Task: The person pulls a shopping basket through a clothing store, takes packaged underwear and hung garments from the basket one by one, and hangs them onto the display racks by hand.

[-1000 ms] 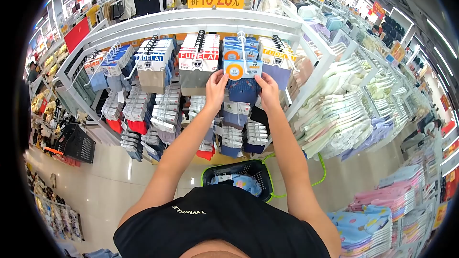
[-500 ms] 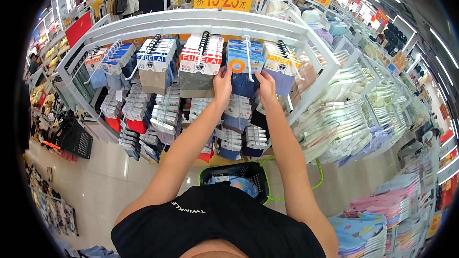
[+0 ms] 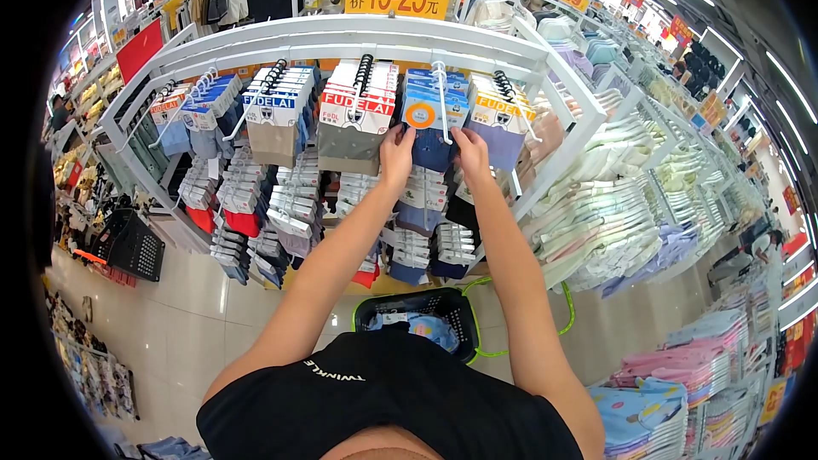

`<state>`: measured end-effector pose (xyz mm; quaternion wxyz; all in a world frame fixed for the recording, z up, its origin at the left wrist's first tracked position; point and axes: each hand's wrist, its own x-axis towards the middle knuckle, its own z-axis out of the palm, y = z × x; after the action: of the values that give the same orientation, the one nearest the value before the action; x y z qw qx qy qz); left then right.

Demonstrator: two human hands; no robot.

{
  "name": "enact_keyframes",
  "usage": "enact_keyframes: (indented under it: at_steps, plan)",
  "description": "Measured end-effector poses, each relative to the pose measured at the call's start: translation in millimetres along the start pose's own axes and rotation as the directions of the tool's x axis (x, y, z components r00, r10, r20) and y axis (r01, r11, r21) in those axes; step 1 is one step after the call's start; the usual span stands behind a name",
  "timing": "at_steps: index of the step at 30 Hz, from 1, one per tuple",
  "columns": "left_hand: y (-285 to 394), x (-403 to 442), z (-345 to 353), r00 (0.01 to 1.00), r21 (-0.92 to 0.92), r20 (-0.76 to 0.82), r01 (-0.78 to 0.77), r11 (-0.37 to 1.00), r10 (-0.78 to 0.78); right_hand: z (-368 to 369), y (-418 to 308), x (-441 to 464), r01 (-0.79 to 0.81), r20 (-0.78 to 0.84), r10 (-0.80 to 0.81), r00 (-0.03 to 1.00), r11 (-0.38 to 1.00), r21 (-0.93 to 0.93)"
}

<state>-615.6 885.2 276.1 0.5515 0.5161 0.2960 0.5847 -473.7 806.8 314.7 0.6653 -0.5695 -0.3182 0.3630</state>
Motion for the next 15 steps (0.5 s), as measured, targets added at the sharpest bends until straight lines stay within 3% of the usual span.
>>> enact_keyframes:
  at_steps: [1, 3, 7, 9, 13, 15]
  plan:
    - [-2.9, -4.5, -3.6, 1.0, 0.003, 0.0, 0.003, 1.0, -0.003, -1.7, 2.7, -3.2, -0.004, 0.0, 0.004, 1.0, 1.0, 0.002]
    - [-11.6, -15.9, -12.8, 0.999, 0.228, 0.034, -0.044, 0.973, 0.038, -5.9, 11.8, -15.9, 0.065, -0.073, -0.073, 0.995, 0.992, -0.105]
    - [-18.3, -48.3, -32.9, 0.987, 0.13, 0.16, -0.05, 0.99, 0.029, -22.7, 35.1, -41.5, 0.103, -0.131, -0.133, 0.982, 0.972, -0.213]
    - [-27.2, -69.2, -46.1, 0.985, 0.173, 0.164, -0.086, 0.981, 0.057, -34.1, 57.0, -56.6, 0.289, -0.212, -0.304, 0.929, 0.952, -0.101]
    - [1.4, -143.7, -89.4, 0.966, 0.181, 0.259, -0.073, 0.981, 0.024, -45.3, 69.7, -148.0, 0.289, -0.195, -0.307, 0.932, 0.95, -0.116]
    - [-11.4, -180.9, -121.5, 0.948, 0.206, 0.313, -0.015, 0.978, -0.051, -61.2, 105.4, -193.4, 0.19, -0.209, -0.223, 0.952, 0.968, -0.165]
